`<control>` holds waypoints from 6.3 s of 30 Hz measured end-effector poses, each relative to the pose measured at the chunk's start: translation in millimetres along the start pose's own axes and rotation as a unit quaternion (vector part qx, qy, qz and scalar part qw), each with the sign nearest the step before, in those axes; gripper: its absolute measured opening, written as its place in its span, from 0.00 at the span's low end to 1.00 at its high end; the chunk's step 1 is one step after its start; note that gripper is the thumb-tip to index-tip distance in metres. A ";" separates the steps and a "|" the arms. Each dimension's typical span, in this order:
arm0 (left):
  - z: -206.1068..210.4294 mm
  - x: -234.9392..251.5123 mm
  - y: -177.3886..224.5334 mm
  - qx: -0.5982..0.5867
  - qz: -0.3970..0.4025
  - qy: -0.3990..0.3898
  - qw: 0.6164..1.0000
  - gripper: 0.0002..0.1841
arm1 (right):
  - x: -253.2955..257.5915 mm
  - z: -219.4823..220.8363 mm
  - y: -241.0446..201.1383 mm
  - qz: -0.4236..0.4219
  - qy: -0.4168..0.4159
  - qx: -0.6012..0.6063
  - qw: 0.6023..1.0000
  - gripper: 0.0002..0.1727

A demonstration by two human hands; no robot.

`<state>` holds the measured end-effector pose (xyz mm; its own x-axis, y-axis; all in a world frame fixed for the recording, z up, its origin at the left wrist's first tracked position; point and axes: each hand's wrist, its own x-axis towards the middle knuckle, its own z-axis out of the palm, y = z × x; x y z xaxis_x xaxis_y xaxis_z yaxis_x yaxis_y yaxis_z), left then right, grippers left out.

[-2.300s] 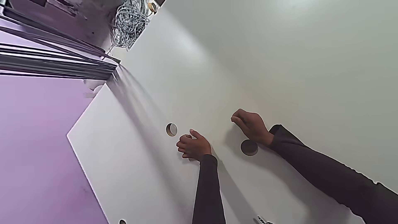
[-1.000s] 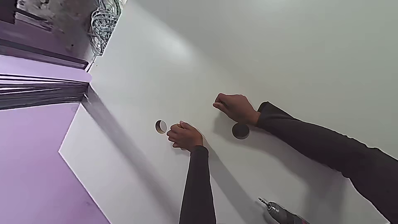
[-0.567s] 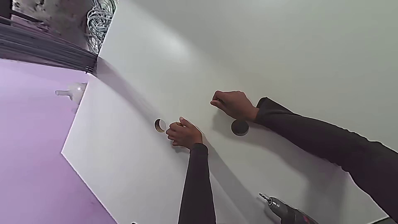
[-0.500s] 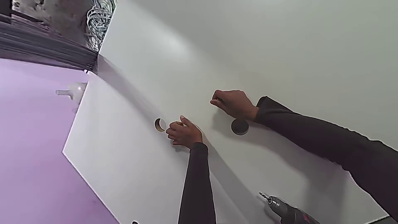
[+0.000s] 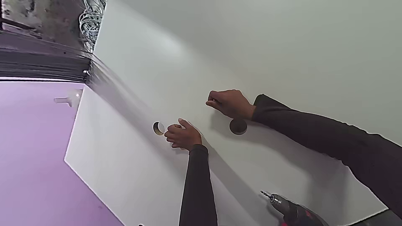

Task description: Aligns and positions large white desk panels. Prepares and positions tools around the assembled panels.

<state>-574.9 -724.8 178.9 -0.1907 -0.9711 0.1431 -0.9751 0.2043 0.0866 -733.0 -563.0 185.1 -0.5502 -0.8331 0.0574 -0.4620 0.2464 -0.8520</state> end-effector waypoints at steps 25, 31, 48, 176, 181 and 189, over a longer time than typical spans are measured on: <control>1.0 -0.4 -8.4 -0.021 0.030 -0.028 0.999 0.34 | 0.1 5.2 3.0 -0.019 0.025 -0.009 0.999 0.18; -0.5 1.5 -5.9 -0.029 0.004 -0.047 0.998 0.32 | -0.8 5.4 4.5 0.004 0.022 -0.038 0.999 0.18; 2.4 4.1 -8.1 -0.032 -0.003 -0.044 0.999 0.34 | -3.2 11.7 8.3 -0.041 0.047 -0.066 0.996 0.15; 5.5 3.1 -6.1 -0.016 -0.001 -0.043 0.999 0.34 | -2.7 9.4 1.8 -0.006 0.019 -0.089 0.996 0.17; 5.0 3.4 -5.4 -0.016 0.001 -0.044 0.999 0.35 | -2.1 9.1 1.8 -0.012 0.022 -0.085 0.996 0.17; 4.0 3.1 -7.0 -0.025 0.003 -0.041 0.999 0.35 | -2.6 10.0 2.5 -0.015 0.023 -0.085 0.996 0.17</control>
<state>-569.2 -729.8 174.8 -0.2081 -0.9761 0.0628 -0.9672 0.2149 0.1354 -725.8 -565.1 177.6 -0.5637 -0.8188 0.1086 -0.5882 0.3056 -0.7487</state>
